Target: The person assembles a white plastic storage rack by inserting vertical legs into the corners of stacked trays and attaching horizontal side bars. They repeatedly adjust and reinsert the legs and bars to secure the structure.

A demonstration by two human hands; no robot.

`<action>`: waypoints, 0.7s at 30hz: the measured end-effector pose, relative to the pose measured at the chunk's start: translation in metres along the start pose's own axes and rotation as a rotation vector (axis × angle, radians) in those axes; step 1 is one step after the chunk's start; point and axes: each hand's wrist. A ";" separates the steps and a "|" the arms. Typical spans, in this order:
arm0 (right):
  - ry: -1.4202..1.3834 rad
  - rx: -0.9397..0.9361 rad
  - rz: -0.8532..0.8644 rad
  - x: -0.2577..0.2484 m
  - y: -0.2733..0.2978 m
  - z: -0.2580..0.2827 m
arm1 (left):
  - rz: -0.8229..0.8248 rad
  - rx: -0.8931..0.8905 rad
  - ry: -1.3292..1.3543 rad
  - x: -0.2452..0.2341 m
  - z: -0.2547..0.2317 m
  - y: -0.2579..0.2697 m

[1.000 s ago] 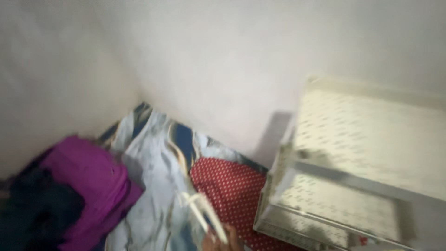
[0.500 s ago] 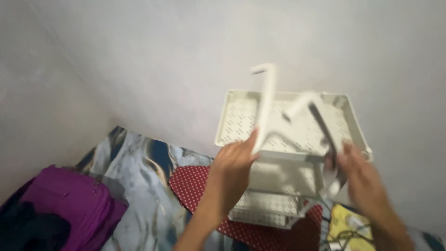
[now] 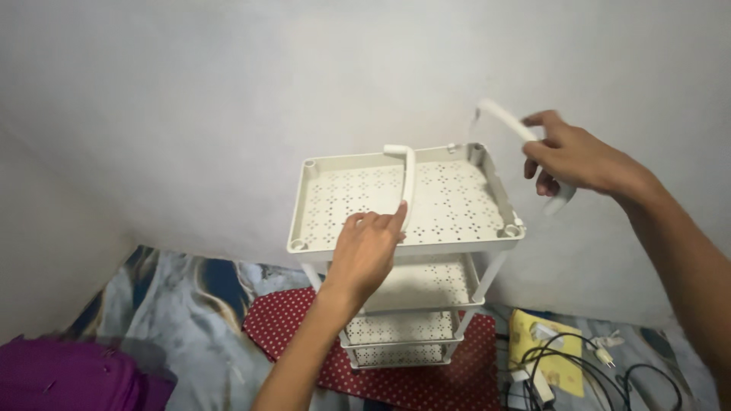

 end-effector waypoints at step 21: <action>0.397 0.013 -0.061 0.020 -0.023 0.001 | 0.016 -0.056 -0.070 -0.009 -0.009 0.004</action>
Point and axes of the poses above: each hand's wrist, its own y-axis away from the middle knuckle, its own x-axis out of the palm, z = x × y, and after that the axes turned 12 degrees about x, right-handed
